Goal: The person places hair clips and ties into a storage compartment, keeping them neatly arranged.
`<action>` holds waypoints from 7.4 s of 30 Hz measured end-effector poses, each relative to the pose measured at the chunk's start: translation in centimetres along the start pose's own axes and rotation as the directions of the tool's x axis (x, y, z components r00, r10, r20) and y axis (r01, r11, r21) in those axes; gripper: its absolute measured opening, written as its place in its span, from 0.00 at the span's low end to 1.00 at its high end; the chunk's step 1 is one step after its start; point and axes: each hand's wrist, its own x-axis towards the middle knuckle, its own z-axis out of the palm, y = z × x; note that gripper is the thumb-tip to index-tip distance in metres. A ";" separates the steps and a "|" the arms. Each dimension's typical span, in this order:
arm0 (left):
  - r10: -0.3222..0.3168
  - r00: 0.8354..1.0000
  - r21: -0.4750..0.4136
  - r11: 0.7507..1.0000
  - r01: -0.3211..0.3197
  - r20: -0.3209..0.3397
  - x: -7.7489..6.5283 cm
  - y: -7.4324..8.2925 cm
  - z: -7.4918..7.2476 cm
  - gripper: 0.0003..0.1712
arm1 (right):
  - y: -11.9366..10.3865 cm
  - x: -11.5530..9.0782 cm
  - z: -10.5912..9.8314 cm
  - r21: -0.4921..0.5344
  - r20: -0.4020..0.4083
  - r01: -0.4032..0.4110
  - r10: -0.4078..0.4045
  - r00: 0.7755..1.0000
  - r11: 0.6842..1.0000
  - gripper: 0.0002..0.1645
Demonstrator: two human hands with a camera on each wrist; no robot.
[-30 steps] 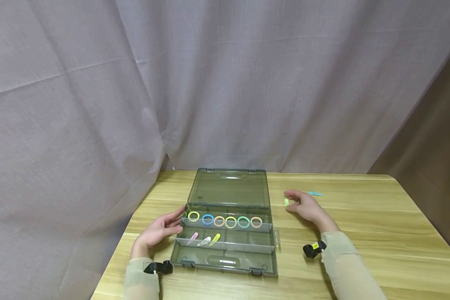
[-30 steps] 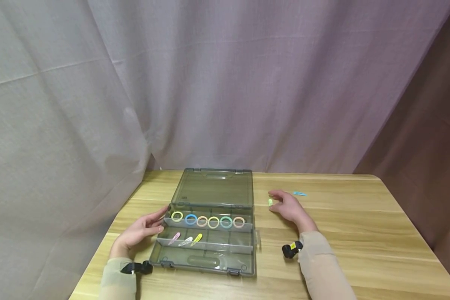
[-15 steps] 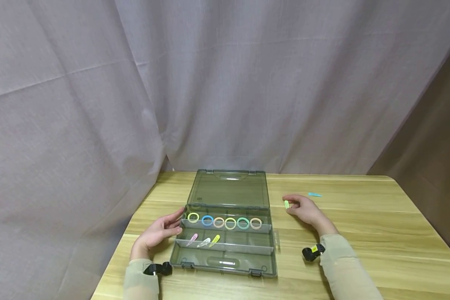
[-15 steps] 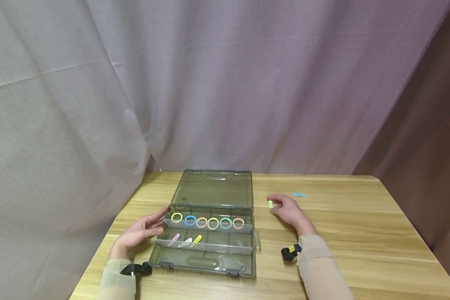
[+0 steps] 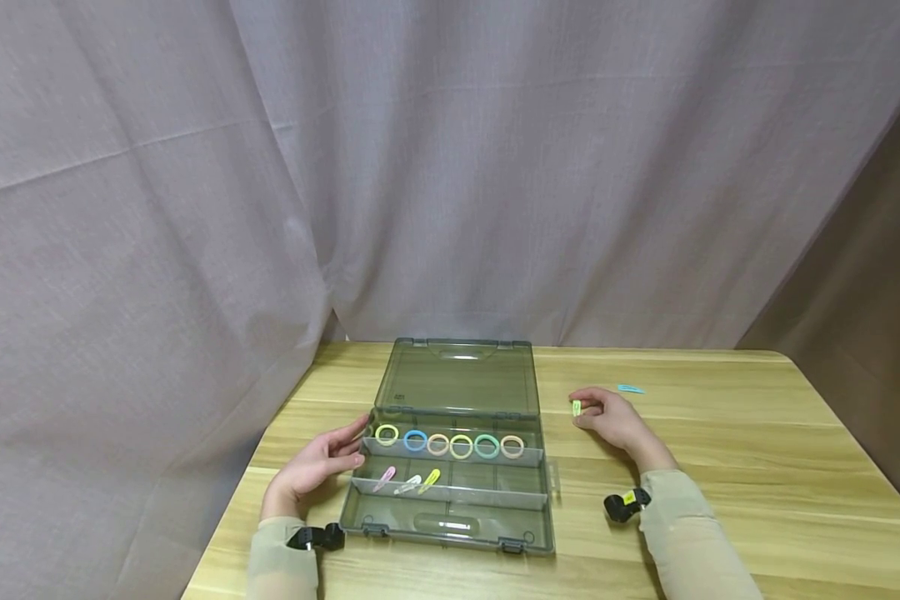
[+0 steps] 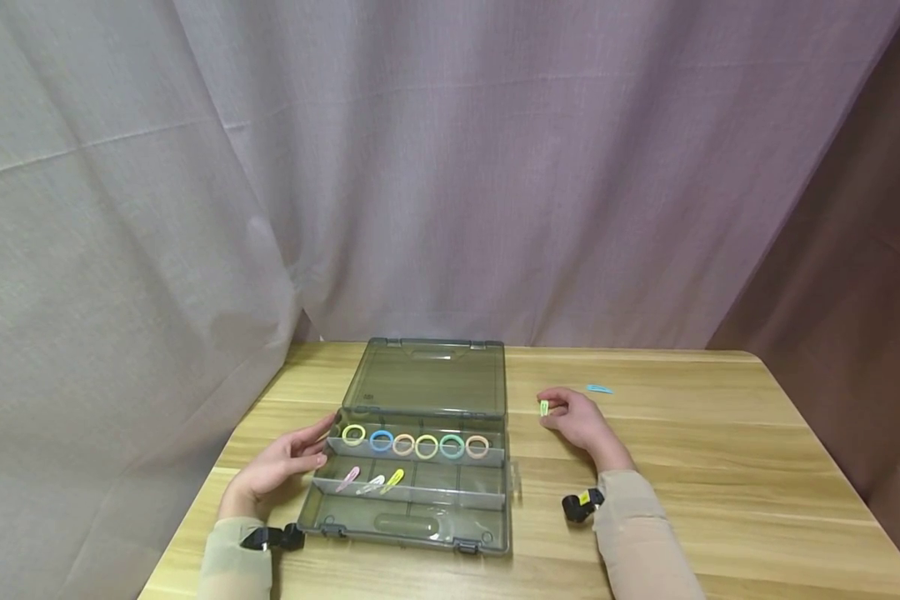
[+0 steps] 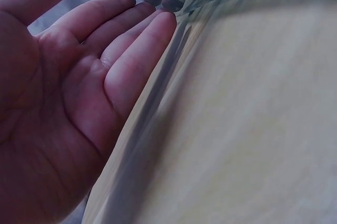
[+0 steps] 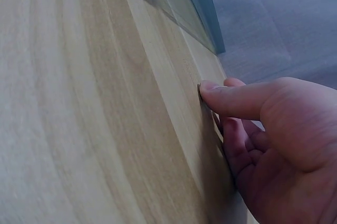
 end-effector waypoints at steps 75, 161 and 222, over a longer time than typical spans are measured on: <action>-0.007 1.000 0.006 1.000 0.007 0.003 -0.1 0.3 0.4 0.46 | -15.2 -5.1 10.1 0.025 -0.025 0.103 -0.103 0.994 0.994 0.02; 0.004 1.000 0.045 0.999 -0.005 0.021 -0.2 0.6 0.6 0.45 | -13.8 -6.1 13.6 -0.115 0.121 0.148 -0.134 0.984 0.982 0.03; 0.001 1.000 0.019 1.000 -0.001 0.018 -0.2 0.3 0.6 0.45 | 3.7 -1.0 -6.6 -0.238 -0.298 -0.092 0.018 0.954 0.967 0.27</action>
